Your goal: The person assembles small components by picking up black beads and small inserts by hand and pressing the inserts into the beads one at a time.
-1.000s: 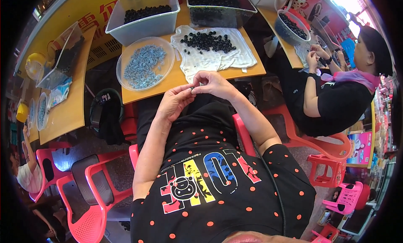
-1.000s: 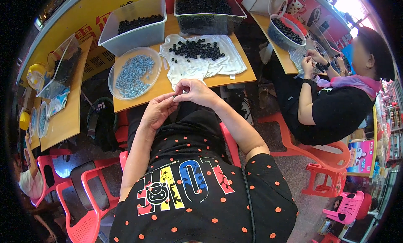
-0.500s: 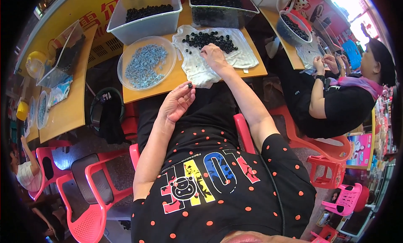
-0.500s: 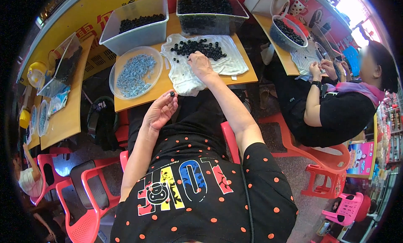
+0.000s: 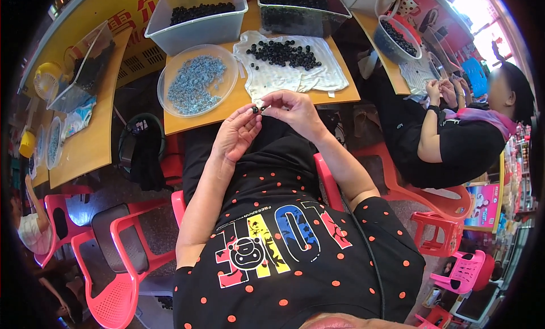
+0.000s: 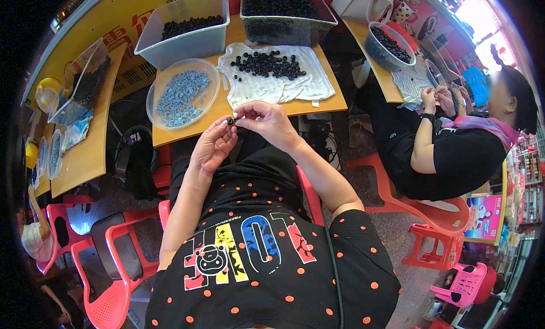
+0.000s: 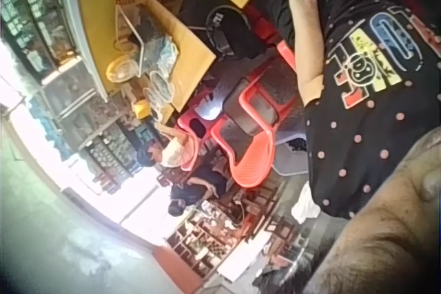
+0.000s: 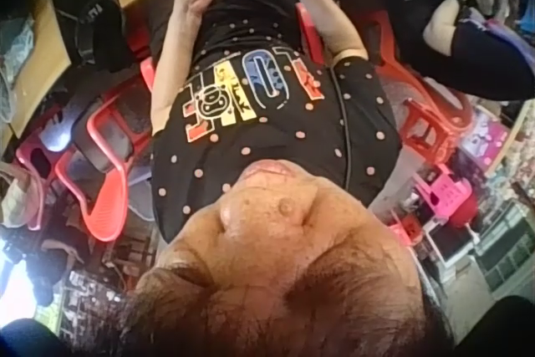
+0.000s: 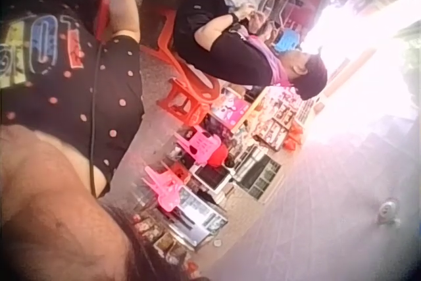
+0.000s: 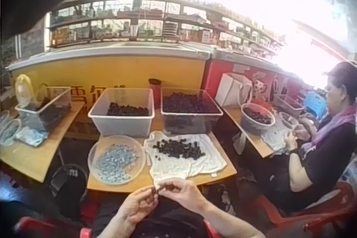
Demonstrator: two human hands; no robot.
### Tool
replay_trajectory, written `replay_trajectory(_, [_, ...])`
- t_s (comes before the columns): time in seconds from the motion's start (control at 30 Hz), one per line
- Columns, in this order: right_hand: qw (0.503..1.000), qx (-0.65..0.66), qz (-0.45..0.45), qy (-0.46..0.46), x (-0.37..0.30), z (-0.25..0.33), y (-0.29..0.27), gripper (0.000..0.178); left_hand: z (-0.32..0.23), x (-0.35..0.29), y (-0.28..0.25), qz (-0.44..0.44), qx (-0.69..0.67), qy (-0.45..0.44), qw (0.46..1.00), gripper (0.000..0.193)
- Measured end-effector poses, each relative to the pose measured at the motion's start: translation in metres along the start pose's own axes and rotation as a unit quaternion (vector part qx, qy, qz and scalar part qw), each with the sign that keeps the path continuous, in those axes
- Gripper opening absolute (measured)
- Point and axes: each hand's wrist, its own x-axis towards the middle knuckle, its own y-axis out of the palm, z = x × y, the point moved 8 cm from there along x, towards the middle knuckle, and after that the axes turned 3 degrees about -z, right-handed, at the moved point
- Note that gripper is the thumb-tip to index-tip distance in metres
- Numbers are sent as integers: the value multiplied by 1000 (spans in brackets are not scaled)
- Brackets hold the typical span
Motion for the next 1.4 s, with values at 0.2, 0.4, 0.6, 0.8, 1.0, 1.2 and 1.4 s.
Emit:
replay_trajectory(0.2, [992,-96,-30,-81,-5,17,1,24,-2,-5,8,-5,29,22,999,20])
replay_trajectory(0.4, [976,-156,-37,-146,-7,22,5,28,-5,-5,6,-25,65,47,996,20])
replay_trajectory(0.6, [949,-223,-44,-216,-12,33,11,29,-5,-6,5,-33,81,59,994,19])
replay_trajectory(0.8, [949,-228,-44,-213,-13,32,13,30,-5,-5,4,-38,95,69,992,19])
replay_trajectory(1.0, [942,-231,-52,-237,-16,33,14,31,-3,-4,2,-44,70,57,995,18])
replay_trajectory(1.2, [909,-278,-39,-309,-19,33,21,29,-1,-1,-10,-64,92,30,993,19])
replay_trajectory(1.4, [974,-163,-21,-157,-11,8,14,28,-1,-2,-8,-70,104,19,992,17])
